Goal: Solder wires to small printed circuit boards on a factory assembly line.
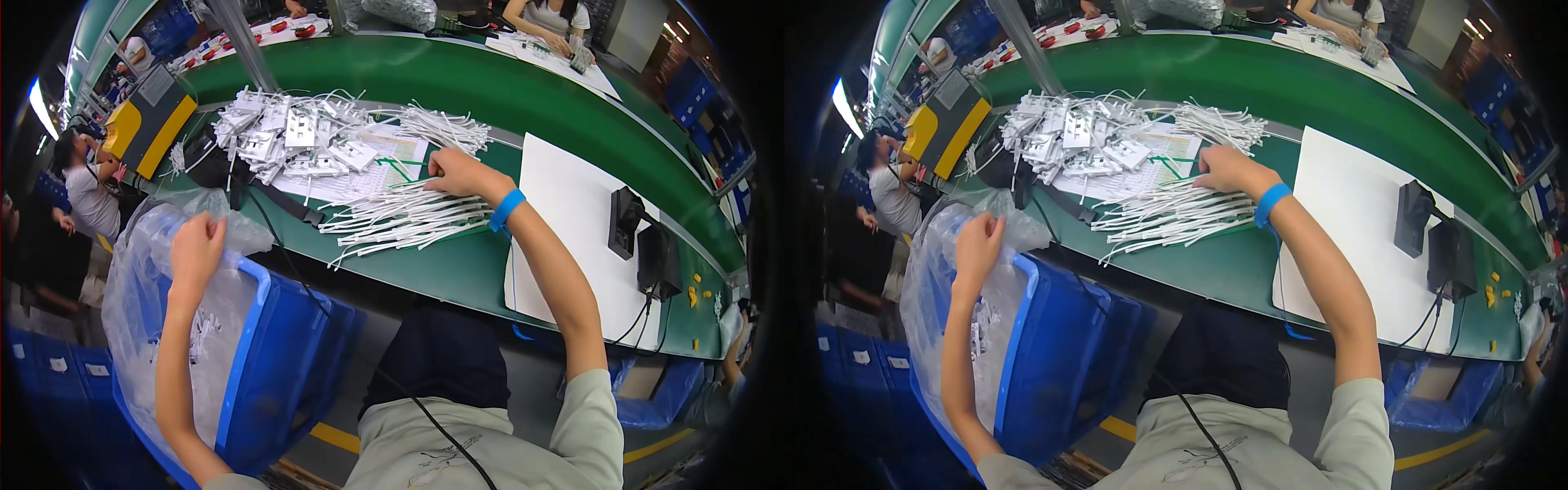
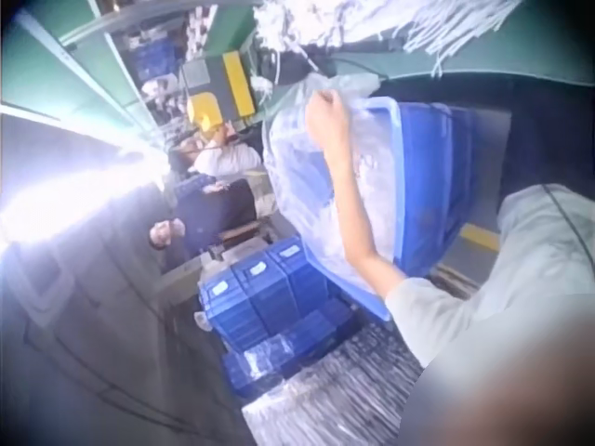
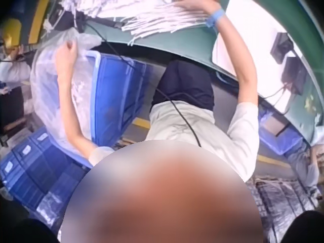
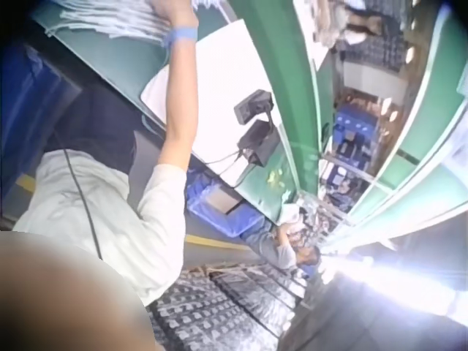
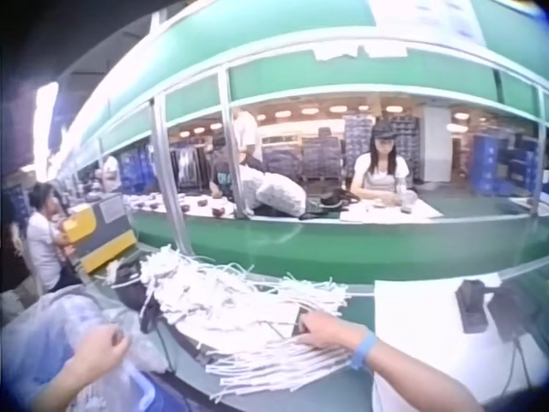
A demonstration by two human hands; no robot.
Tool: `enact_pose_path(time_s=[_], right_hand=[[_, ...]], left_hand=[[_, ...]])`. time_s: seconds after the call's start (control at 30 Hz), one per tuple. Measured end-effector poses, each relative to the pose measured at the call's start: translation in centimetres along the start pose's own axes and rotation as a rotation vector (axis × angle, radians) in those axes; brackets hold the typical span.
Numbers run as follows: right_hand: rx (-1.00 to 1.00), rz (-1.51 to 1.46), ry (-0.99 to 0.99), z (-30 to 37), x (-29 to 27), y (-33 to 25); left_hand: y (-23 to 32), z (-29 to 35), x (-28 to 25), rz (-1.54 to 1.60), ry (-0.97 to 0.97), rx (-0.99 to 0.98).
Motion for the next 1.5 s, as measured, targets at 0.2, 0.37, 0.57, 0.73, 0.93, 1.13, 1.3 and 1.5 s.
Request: enact_pose_path(time_s=[0.2, 0.37, 0.57, 0.73, 0.93, 1.13, 1.3, 1.5], right_hand=[[-0.045, -0.251, -0.019, 1.4, -0.4, 0.4], [-0.098, -0.287, 0.103, 4.2, -4.9, -0.8], [-0.248, -0.563, 0.425, 7.4, -11.1, -2.9], [-0.222, -0.857, 0.666, 8.3, -12.3, -3.7], [-0.345, -1.057, 0.800, 7.7, -6.5, -10.8], [-0.397, -1.062, 0.635, 7.2, -4.5, -13.9], [-0.333, -0.989, 0.467, 5.1, -3.9, -12.9], [-0.374, -0.745, 0.549, 4.6, -4.6, -13.7]], left_hand=[[7.7, -0.4, -3.3, 0.114, 0.211, 0.250], [13.8, 0.9, -3.2, 0.328, 0.069, 0.367], [18.0, 1.9, -2.3, 0.490, -0.216, 0.400], [21.2, 0.3, 0.5, 0.765, -0.453, 0.335], [23.1, -5.3, 4.4, 1.849, -0.381, -0.256], [20.1, -6.5, 5.9, 1.861, -0.364, -0.394], [18.8, -6.6, 6.3, 1.770, -0.292, -0.383], [19.5, -6.7, 6.9, 1.793, -0.298, -0.354]])
Point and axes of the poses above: each hand's wrist, its own z-axis away from the middle knuckle, its own x-axis out of the palm, y = z × x, the point moved 8 cm from there along -z, towards the middle knuckle, and after that the axes turned 12 degrees about -z, right-handed, at the moved point
